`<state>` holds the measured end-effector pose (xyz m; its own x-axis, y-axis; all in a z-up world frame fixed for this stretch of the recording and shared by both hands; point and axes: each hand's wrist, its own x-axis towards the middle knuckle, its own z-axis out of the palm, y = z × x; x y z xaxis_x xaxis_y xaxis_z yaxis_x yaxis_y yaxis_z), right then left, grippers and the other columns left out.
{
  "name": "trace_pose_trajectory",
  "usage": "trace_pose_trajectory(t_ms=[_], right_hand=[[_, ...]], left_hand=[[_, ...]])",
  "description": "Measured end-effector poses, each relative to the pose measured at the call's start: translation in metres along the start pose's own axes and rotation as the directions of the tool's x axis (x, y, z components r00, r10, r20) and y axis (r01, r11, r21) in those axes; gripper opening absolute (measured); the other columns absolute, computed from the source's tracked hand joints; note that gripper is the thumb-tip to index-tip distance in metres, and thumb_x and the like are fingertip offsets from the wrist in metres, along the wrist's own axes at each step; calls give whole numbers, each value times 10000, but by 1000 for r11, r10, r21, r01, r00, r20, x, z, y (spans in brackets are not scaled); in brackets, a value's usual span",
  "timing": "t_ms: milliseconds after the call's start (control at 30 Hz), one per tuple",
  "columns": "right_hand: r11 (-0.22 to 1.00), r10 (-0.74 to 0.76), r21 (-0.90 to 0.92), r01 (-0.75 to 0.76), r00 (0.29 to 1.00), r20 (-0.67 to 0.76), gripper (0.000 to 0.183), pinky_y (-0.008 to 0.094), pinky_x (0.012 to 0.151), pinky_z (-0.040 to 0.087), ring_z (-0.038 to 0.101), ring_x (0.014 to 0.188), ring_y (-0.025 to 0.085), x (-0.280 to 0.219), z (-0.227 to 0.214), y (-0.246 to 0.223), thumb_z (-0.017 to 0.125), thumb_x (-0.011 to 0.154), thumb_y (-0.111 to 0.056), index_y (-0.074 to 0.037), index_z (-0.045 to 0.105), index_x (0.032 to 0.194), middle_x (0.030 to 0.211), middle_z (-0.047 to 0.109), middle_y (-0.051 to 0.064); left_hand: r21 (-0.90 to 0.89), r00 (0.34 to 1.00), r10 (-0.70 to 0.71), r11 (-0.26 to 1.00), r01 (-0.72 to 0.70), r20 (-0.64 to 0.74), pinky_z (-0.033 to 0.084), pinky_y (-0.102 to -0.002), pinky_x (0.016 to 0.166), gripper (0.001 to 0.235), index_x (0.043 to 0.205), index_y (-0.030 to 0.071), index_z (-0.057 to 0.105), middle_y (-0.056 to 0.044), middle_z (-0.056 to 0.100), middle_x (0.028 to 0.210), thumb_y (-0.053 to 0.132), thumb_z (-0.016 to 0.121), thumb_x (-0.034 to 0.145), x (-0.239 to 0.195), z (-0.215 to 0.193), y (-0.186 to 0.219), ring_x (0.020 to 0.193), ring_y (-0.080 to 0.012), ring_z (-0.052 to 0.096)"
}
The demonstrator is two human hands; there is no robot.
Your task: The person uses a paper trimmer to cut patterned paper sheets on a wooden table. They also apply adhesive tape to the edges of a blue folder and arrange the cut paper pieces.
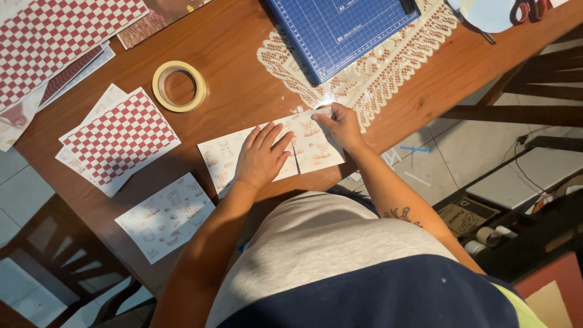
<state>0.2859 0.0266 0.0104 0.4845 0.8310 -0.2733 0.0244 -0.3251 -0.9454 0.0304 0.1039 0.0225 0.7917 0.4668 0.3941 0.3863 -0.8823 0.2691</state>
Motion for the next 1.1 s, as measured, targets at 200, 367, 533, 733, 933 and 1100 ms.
trace_pose_trajectory(t_ms=[200,367,533,733,933,1100], right_hand=[[1000,-14,-5,14,1000,-11,169,166,518,394,532,568,37,-1,2,-3,865,871,-130,-40,749,955,644,674,41],[1000,-10,-16,9,1000,-12,187,176,511,402,538,560,45,1,0,5,872,870,-152,-46,748,962,638,672,44],[1000,-3,-11,3,1000,-19,208,173,501,424,560,531,53,2,0,10,878,868,-163,-38,743,964,629,675,51],[1000,5,-10,-6,999,-39,210,174,489,432,576,515,59,6,-2,30,875,871,-165,-40,741,972,627,674,60],[1000,5,-26,-5,1000,-31,222,176,506,438,588,544,68,9,-4,35,871,877,-166,-32,740,996,640,674,66],[1000,4,-30,-5,1000,-29,225,181,526,443,571,582,50,6,-3,28,881,868,-163,-45,749,1006,672,689,55]], left_hand=[[6,1000,0,1000,0,-10,344,-471,1201,429,1427,302,600,-56,585,1421,471,516,1042,-1,2,0,1391,-245,521],[1,1000,-1,1000,1,-2,344,-470,1199,426,1425,304,603,-58,589,1414,468,525,1039,-1,2,0,1389,-249,523],[7,1000,-5,1000,5,5,335,-468,1204,426,1431,313,596,-57,584,1421,463,527,1039,-2,4,0,1396,-248,515],[-1,1000,-4,1000,4,13,336,-470,1204,421,1423,318,603,-57,584,1424,466,539,1035,-2,4,0,1399,-250,513],[-5,1000,-2,1000,2,8,344,-475,1198,414,1411,321,611,-60,585,1418,477,531,1035,-2,5,0,1394,-256,517],[-12,1000,-7,1000,7,6,347,-477,1196,423,1422,328,604,-63,589,1413,476,538,1032,-1,4,0,1391,-259,521]])
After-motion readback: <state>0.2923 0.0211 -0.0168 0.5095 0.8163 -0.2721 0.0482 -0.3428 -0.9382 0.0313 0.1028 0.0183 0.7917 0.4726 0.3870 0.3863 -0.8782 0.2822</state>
